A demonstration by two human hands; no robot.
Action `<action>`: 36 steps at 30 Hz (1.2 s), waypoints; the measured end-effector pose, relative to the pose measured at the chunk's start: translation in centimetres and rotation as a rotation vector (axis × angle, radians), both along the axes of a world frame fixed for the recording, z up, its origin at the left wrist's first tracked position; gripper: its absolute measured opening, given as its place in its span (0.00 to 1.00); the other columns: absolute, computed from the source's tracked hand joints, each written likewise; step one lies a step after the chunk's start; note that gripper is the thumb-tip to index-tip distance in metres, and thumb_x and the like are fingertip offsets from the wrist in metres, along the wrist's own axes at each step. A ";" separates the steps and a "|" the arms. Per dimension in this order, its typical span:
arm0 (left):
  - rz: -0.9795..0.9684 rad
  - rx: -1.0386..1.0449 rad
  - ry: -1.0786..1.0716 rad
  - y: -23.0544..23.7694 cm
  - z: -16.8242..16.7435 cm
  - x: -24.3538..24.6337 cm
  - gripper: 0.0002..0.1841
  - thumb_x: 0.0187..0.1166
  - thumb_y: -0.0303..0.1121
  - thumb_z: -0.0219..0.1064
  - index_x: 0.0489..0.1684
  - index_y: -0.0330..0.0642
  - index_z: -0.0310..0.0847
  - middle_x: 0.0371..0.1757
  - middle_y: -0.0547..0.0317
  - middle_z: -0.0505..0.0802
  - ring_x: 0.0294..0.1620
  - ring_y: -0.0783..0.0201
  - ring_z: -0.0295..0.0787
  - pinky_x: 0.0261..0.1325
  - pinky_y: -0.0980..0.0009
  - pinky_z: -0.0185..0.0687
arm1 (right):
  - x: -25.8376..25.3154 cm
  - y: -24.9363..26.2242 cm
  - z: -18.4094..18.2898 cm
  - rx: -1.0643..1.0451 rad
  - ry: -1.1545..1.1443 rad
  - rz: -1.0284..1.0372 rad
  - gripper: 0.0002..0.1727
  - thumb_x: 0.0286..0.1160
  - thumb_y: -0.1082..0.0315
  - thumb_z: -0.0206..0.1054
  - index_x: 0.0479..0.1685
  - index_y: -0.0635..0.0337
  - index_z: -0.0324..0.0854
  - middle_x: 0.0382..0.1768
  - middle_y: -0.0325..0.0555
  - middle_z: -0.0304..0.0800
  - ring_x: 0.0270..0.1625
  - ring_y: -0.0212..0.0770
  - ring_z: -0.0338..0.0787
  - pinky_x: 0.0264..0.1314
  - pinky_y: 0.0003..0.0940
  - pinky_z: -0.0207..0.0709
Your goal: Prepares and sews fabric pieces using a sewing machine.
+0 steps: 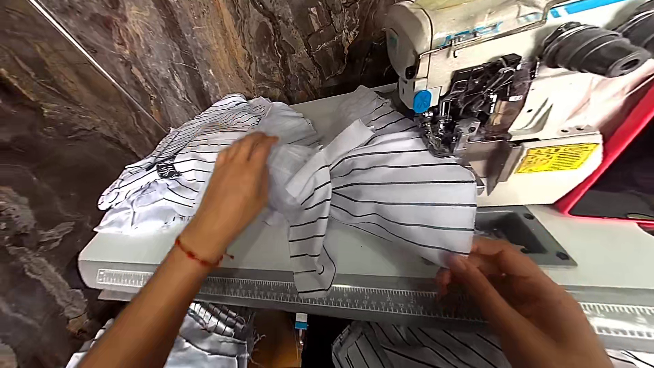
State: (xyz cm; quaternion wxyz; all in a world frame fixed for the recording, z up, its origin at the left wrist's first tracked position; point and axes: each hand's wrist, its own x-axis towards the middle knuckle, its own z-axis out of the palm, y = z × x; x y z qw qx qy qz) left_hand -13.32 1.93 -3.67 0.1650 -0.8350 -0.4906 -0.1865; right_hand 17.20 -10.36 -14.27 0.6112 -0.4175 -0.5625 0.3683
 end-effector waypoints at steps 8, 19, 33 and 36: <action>0.074 -0.348 -0.175 -5.4 -7.7 1.1 0.16 0.84 0.44 0.62 0.39 0.39 0.88 0.34 0.52 0.89 0.38 0.52 0.90 0.41 0.49 0.86 | 1.6 0.2 0.1 0.044 -0.199 -0.056 0.10 0.84 0.70 0.63 0.56 0.65 0.73 0.31 0.27 0.88 0.32 0.19 0.88 0.38 0.20 0.86; -0.645 -0.336 -0.576 -6.3 -0.9 6.4 0.13 0.89 0.39 0.59 0.52 0.42 0.86 0.50 0.67 0.93 0.55 0.78 0.89 0.60 0.77 0.87 | -8.0 2.5 1.0 0.183 -0.054 -0.059 0.15 0.76 0.63 0.70 0.54 0.63 0.81 0.39 0.37 0.92 0.41 0.20 0.90 0.43 0.16 0.85; -0.835 -0.150 -0.115 -2.5 1.6 8.1 0.12 0.81 0.38 0.64 0.31 0.43 0.88 0.38 0.65 0.92 0.55 0.70 0.86 0.68 0.71 0.76 | -5.5 1.7 1.3 0.163 0.121 0.035 0.09 0.82 0.68 0.67 0.51 0.63 0.87 0.40 0.31 0.95 0.42 0.17 0.90 0.48 0.14 0.84; -0.838 -0.171 -0.174 -2.0 2.7 8.9 0.12 0.84 0.35 0.62 0.35 0.39 0.89 0.31 0.66 0.88 0.37 0.81 0.83 0.43 0.87 0.78 | -5.3 0.8 1.1 0.135 0.103 0.040 0.08 0.79 0.69 0.69 0.45 0.66 0.88 0.41 0.32 0.96 0.45 0.16 0.91 0.51 0.15 0.85</action>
